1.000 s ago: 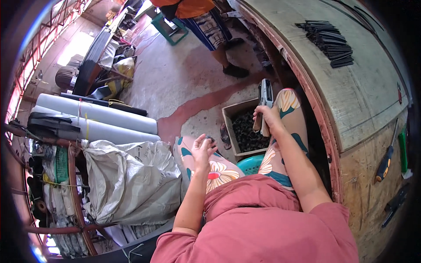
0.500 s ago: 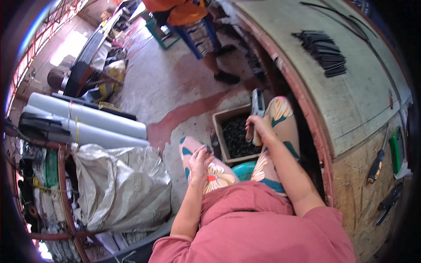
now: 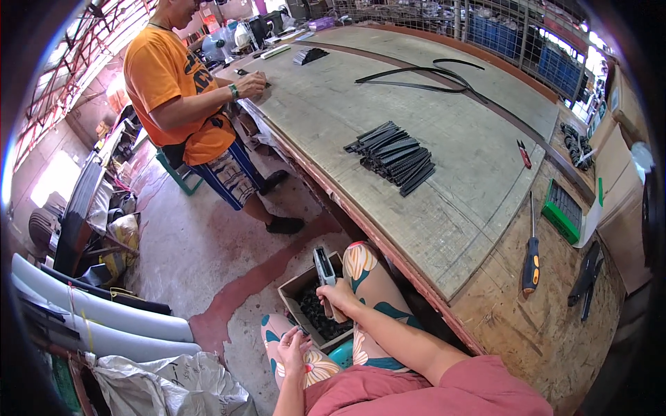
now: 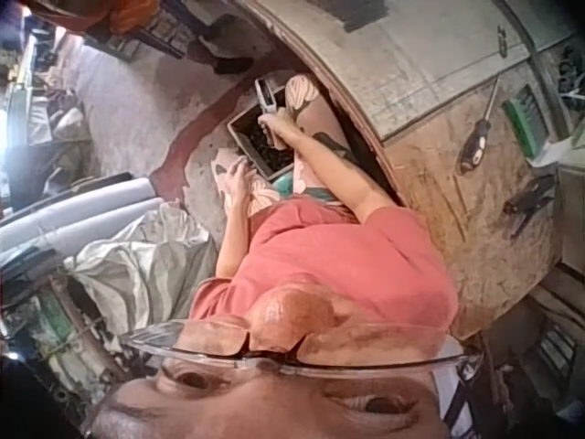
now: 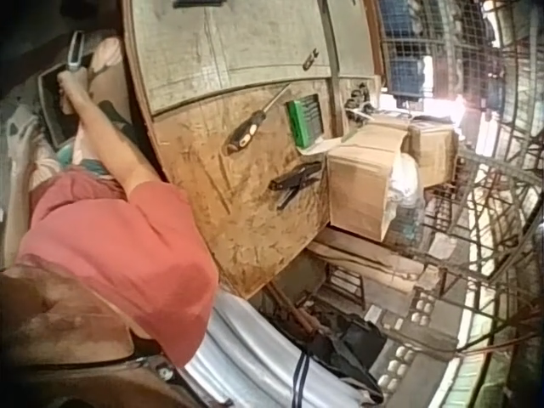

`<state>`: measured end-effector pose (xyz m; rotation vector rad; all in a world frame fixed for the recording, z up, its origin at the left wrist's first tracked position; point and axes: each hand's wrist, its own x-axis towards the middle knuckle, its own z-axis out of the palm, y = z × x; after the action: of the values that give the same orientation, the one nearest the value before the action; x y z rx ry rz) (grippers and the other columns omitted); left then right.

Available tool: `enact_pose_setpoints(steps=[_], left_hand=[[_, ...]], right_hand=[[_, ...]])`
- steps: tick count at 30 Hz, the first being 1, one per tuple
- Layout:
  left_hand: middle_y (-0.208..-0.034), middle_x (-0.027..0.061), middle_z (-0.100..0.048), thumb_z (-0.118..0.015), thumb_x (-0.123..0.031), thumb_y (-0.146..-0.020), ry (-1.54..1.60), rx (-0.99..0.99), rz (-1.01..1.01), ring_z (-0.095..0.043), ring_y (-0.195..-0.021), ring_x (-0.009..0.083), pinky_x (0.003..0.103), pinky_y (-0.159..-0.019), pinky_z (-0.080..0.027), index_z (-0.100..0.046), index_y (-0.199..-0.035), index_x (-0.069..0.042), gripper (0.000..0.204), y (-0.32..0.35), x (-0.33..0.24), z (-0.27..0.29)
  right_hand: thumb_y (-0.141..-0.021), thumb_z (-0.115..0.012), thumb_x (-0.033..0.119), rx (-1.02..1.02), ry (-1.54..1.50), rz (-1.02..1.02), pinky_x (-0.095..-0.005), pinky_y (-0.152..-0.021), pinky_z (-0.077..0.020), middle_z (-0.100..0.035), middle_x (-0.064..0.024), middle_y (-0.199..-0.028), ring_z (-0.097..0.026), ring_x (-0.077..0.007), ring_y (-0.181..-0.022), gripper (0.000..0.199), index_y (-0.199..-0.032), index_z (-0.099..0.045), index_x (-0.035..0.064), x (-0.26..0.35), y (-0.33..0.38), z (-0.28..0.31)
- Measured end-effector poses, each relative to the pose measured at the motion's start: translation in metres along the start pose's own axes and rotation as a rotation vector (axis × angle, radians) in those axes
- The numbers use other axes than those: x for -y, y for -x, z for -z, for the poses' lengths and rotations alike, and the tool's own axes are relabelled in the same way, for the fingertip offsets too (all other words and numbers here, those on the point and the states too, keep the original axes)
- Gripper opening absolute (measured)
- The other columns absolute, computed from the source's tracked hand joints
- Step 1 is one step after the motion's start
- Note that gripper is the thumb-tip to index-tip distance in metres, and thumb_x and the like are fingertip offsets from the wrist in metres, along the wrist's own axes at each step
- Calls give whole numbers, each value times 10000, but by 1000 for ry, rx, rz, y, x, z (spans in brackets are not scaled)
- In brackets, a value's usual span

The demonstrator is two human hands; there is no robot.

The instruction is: The recorder is picking up small black plastic or rubber components and grouping or attaching them using a handheld tool.

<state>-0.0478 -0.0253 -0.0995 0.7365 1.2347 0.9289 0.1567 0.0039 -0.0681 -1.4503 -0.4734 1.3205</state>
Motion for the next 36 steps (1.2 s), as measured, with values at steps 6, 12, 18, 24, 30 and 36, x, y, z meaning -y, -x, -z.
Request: enact_pose_setpoints(steps=[6,12,18,24,30,36], left_hand=[[-892,90,-612,-601,-84,-855,-61,16,-8,-628,-744,173,263,-603,-544,-533,-1086,44,272,-5,2,-5],[-880,82,-625,-619,-67,-837,-143,-6,-12,-633,-747,166,253,-601,-538,-540,-1081,36,276,-12,5,-4],[-897,86,-632,-631,-66,-823,-180,19,22,-639,-756,172,270,-584,-535,-557,-1073,16,273,-25,14,-2],[-840,61,-618,-653,-53,-803,-124,15,52,-614,-696,149,257,-570,-530,-572,-1062,8,278,-34,19,-3],[-845,64,-623,-646,-43,-807,-14,-24,75,-615,-714,146,259,-578,-535,-587,-1026,0,230,-34,17,6],[-891,77,-622,-627,-36,-815,14,-35,110,-622,-746,169,280,-597,-546,-560,-1046,10,245,-45,24,14]], right_hand=[[-700,-614,146,28,29,-15,-270,-548,-478,-606,-72,-633,-601,-150,-572,157,-697,-597,-10,-2,-5,-6],[-702,-609,158,11,90,-62,-266,-547,-476,-611,-74,-633,-600,-150,-570,159,-686,-601,1,0,0,-8],[-680,-614,173,7,43,-54,-291,-510,-470,-598,-73,-609,-582,-156,-534,173,-676,-577,5,-3,-7,-7],[-703,-621,158,-15,173,-101,-266,-552,-478,-612,-70,-640,-602,-144,-573,163,-734,-600,-1,3,-7,-19],[-689,-646,163,44,235,-92,-270,-581,-485,-622,-76,-670,-609,-147,-602,202,-783,-588,-6,-7,-8,-22],[-687,-650,168,30,268,-83,-276,-599,-487,-628,-81,-690,-609,-147,-619,219,-803,-591,-9,-8,-7,-24]])
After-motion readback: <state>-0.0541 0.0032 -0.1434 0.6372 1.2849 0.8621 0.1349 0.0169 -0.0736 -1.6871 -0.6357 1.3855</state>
